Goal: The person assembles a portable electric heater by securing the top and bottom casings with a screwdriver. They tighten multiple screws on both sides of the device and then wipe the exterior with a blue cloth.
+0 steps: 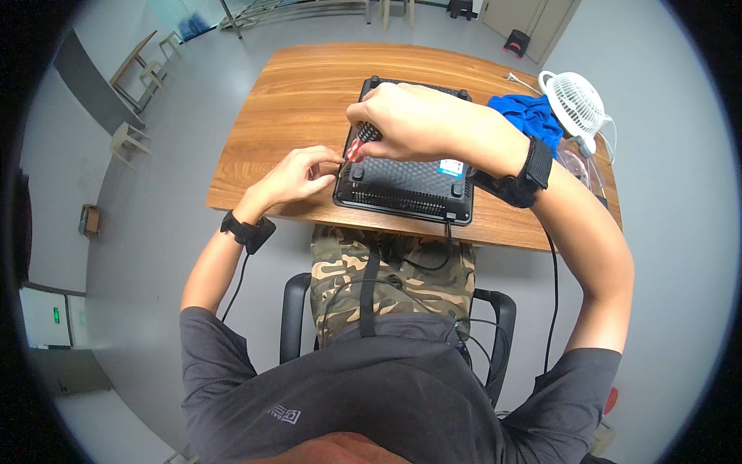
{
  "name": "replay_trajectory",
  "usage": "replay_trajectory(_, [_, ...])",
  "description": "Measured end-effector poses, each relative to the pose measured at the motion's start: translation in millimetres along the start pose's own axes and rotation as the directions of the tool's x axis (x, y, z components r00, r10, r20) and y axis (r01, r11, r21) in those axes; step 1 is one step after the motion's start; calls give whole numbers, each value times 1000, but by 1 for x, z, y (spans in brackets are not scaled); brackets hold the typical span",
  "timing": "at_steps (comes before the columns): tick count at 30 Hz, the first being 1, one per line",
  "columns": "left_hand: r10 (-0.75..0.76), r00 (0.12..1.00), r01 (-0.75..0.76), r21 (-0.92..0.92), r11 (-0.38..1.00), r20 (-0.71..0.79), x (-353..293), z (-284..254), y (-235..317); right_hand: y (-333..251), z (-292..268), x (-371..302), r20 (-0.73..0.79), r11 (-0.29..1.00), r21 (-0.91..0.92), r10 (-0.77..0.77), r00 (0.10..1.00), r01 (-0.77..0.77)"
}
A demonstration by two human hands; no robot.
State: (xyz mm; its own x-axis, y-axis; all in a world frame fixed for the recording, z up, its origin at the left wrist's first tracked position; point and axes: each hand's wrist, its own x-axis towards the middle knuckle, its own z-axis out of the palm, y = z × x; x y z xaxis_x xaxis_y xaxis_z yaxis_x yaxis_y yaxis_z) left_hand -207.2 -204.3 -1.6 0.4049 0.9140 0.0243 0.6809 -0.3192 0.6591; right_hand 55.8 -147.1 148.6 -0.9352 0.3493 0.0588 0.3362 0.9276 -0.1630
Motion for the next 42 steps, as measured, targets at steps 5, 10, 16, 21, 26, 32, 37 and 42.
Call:
replay_trajectory(5, [113, 994, -113, 73, 991, 15, -12, 11, -17, -5, 4, 13, 123, 1000, -18, -16, 992, 18])
replay_trajectory(10, [111, 994, -111, 13, 994, 8, -12, 16, -17, -15, 8, 27, 184, 999, -36, -13, 983, 20])
replay_trajectory(16, [139, 990, -139, -10, 990, 37, -11, 17, -26, -20, 15, 40, 234, 997, -66, -20, 972, 37])
replay_trajectory(21, [159, 987, -160, 19, 987, 35, -11, 17, -30, -24, 16, 47, 249, 994, -87, -40, 968, 63])
replay_trajectory(26, [160, 986, -160, -7, 987, 41, -11, 15, -28, -26, 22, 54, 249, 993, -99, -45, 967, 71])
replay_trajectory(32, [126, 990, -125, -18, 992, 59, -13, 15, -24, -36, 21, 62, 286, 987, -128, -54, 957, 94])
replay_trajectory(37, [88, 993, -91, 40, 995, 77, -15, 12, -19, -51, 25, 75, 345, 981, -191, 54, 937, 14])
replay_trajectory(42, [161, 987, -161, -14, 987, 0, -11, 19, -28, -41, 31, 79, 288, 970, -204, 185, 940, -129])
